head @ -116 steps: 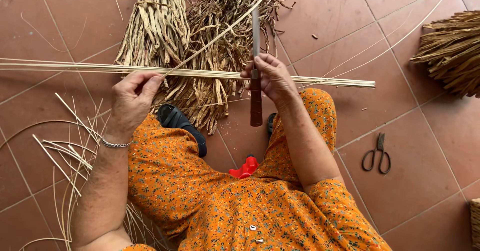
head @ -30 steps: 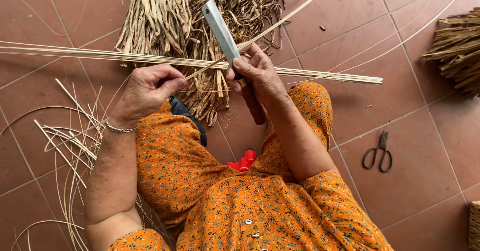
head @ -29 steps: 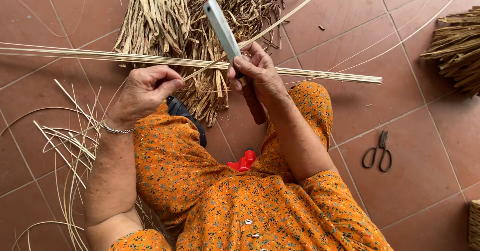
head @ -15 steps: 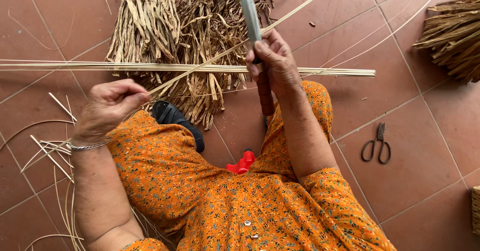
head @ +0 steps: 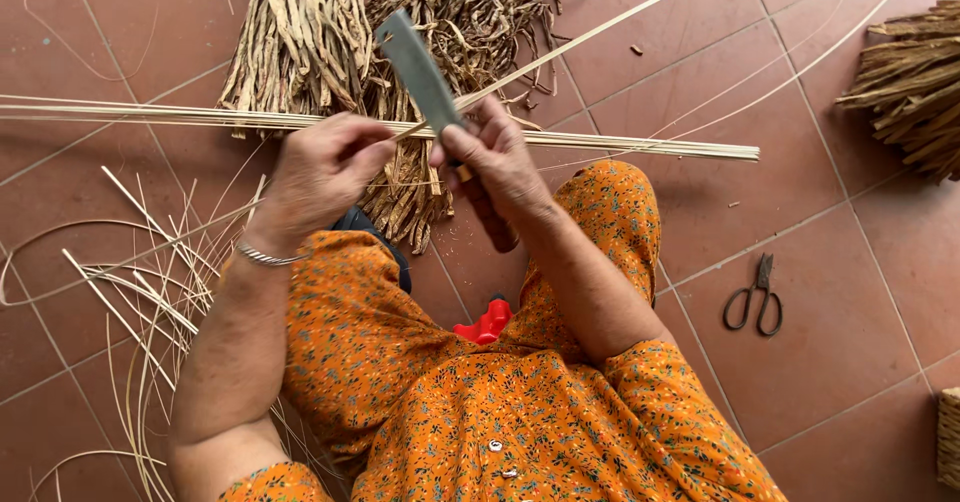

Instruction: The person sits on the floor and uses a machete to split long bamboo stalks into thin, flexible strips. They hold the stalks with one hand and draw the blade along the length to peel off layers, which accumulate on the floor.

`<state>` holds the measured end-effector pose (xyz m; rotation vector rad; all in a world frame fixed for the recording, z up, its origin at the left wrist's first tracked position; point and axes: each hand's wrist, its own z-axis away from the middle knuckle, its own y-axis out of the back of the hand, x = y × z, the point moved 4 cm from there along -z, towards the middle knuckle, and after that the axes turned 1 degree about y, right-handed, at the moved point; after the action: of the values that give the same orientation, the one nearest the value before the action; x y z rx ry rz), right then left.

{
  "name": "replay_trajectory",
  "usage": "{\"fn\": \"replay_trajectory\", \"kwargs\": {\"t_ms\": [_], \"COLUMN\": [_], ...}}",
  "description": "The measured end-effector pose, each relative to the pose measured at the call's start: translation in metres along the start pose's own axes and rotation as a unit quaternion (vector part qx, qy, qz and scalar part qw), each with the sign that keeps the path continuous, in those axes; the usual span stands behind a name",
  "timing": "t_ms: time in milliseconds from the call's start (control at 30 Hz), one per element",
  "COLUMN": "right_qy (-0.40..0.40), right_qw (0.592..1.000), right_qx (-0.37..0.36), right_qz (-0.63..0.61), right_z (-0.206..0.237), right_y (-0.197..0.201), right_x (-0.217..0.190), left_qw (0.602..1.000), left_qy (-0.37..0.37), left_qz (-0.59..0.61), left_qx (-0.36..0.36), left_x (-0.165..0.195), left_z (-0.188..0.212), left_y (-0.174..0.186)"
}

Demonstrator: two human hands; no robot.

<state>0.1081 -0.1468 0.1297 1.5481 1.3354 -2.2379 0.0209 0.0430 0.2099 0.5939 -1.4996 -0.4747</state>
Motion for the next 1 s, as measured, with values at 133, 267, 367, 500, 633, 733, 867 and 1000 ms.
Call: {"fn": "replay_trajectory", "kwargs": {"t_ms": [133,267,367,500,633,733,867,1000], "right_qy": [-0.041,-0.003,0.006,0.020,0.046,0.061,0.073,0.085], "right_qw": [0.998,0.996,0.995,0.994,0.993,0.990,0.991,0.990], "right_qx": [-0.008,-0.031,-0.022,0.003,0.013,0.021,0.031,0.039], "right_qz": [-0.046,-0.084,-0.095,-0.110,-0.106,-0.126,-0.110,-0.110], "right_z": [0.002,0.003,0.002,0.003,0.009,0.013,0.015,0.017], "right_y": [-0.014,-0.010,0.000,0.017,0.031,0.039,0.052,0.060], "right_x": [0.001,-0.012,-0.018,-0.024,-0.032,-0.037,-0.043,-0.045], "left_qw": [0.997,0.995,0.993,0.988,0.978,0.976,0.977,0.971], "left_qy": [-0.058,-0.006,0.050,0.059,0.062,0.065,0.090,0.149], "left_qz": [0.047,0.100,0.088,0.117,0.169,0.181,0.160,0.161], "left_qx": [0.029,-0.027,-0.061,-0.082,-0.101,-0.104,-0.105,-0.095], "left_x": [0.010,0.002,-0.008,-0.017,-0.026,-0.031,-0.038,-0.047], "left_z": [-0.021,-0.028,-0.026,-0.020,-0.011,-0.004,0.005,0.017], "left_y": [-0.016,-0.017,-0.013,-0.006,0.003,0.012,0.024,0.036]}}
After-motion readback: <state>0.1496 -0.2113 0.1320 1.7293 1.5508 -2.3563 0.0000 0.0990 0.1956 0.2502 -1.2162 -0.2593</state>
